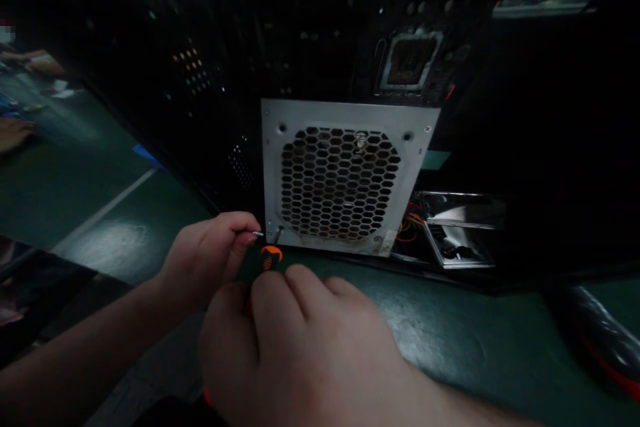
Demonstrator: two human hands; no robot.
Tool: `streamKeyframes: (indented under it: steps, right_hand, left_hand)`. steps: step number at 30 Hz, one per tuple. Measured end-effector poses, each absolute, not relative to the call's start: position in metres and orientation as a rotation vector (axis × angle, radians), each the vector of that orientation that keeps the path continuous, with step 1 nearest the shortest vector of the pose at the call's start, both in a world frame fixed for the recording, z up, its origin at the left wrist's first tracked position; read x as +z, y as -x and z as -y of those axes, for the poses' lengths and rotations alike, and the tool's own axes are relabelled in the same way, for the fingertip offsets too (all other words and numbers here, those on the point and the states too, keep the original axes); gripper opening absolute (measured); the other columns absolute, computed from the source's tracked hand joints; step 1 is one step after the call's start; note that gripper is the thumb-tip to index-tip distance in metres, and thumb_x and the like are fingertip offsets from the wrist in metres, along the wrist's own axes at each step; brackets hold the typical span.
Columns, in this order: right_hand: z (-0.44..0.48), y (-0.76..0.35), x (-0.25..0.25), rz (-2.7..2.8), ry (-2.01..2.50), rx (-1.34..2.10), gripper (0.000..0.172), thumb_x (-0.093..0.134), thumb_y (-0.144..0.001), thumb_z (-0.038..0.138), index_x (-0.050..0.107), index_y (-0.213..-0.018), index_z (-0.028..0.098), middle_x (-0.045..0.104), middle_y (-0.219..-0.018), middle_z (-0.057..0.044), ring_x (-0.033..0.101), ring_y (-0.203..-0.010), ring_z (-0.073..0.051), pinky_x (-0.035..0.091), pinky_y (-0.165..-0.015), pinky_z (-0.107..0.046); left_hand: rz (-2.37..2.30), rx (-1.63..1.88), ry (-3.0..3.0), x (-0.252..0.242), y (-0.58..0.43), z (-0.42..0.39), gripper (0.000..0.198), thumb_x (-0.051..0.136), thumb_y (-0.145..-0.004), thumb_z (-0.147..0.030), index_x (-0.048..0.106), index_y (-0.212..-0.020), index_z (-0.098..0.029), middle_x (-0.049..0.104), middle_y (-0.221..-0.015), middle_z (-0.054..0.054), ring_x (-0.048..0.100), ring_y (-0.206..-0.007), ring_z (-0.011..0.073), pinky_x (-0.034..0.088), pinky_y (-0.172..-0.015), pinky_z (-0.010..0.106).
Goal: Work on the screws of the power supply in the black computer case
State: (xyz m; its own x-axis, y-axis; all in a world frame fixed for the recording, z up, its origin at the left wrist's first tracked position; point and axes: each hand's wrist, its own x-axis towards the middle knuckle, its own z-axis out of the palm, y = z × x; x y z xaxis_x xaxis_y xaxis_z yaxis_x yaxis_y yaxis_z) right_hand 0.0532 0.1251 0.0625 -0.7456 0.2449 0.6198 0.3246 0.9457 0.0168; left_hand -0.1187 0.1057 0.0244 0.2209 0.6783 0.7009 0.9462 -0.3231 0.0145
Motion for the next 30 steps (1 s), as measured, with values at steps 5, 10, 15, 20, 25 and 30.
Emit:
streamKeyframes:
  steps: [5, 10, 15, 20, 25, 30]
  right_hand:
    - [-0.1261, -0.0532, 0.0659, 2.394, 0.445, -0.080, 0.025, 0.029, -0.085, 0.005, 0.042, -0.067, 0.018, 0.041, -0.057, 0.002, 0.041, -0.047, -0.012, 0.027, -0.038, -0.025]
    - [-0.1291, -0.0526, 0.0696, 2.391, 0.401, -0.084, 0.023, 0.029, -0.086, 0.004, 0.040, -0.070, 0.016, 0.040, -0.058, 0.002, 0.040, -0.045, -0.008, 0.027, -0.035, -0.020]
    - [-0.1310, -0.0543, 0.0722, 2.407, 0.374, -0.084, 0.025, 0.030, -0.083, 0.002, 0.041, -0.066, 0.016, 0.039, -0.057, 0.002, 0.041, -0.044, -0.008, 0.029, -0.033, -0.019]
    - [-0.1309, -0.0559, 0.0716, 2.426, 0.390, -0.055, 0.025, 0.032, -0.080, 0.003, 0.049, -0.066, 0.016, 0.042, -0.056, 0.001, 0.045, -0.045, -0.009, 0.034, -0.033, -0.017]
    - [-0.1296, -0.0545, 0.0667, 2.469, 0.387, -0.021, 0.025, 0.034, -0.082, 0.007, 0.054, -0.071, 0.017, 0.045, -0.059, 0.002, 0.047, -0.048, -0.010, 0.036, -0.035, -0.017]
    - [-0.1291, -0.0571, 0.0651, 2.480, 0.408, -0.026, 0.022, 0.037, -0.084, 0.012, 0.056, -0.076, 0.018, 0.046, -0.062, 0.001, 0.048, -0.051, -0.011, 0.040, -0.038, -0.018]
  left_hand:
    - [1.486, -0.809, 2.121, 0.0248, 0.1203, -0.1070, 0.027, 0.030, -0.095, -0.029, 0.049, -0.080, -0.018, 0.063, -0.059, -0.003, 0.060, -0.050, 0.0101, 0.040, -0.046, 0.021]
    - [1.496, -0.808, 2.157, 0.0205, 0.1204, -0.1077, 0.025, 0.030, -0.095, -0.028, 0.049, -0.082, -0.018, 0.062, -0.059, -0.004, 0.060, -0.048, 0.0099, 0.039, -0.045, 0.022]
    - [1.473, -0.809, 2.154, 0.0193, 0.1211, -0.1093, 0.025, 0.032, -0.095, -0.029, 0.050, -0.083, -0.018, 0.063, -0.058, -0.005, 0.059, -0.046, 0.0096, 0.037, -0.044, 0.023]
    - [1.448, -0.762, 2.178, 0.0199, 0.1216, -0.1107, 0.022, 0.036, -0.093, -0.029, 0.052, -0.084, -0.018, 0.064, -0.061, -0.005, 0.060, -0.050, 0.0097, 0.037, -0.046, 0.024]
    - [1.435, -0.755, 2.176, 0.0167, 0.1213, -0.1137, 0.022, 0.038, -0.093, -0.031, 0.053, -0.083, -0.018, 0.064, -0.060, -0.005, 0.058, -0.048, 0.0100, 0.036, -0.046, 0.025]
    - [1.406, -0.720, 2.174, 0.0160, 0.1223, -0.1152, 0.022, 0.041, -0.091, -0.032, 0.056, -0.080, -0.020, 0.061, -0.057, -0.004, 0.055, -0.048, 0.0105, 0.035, -0.047, 0.027]
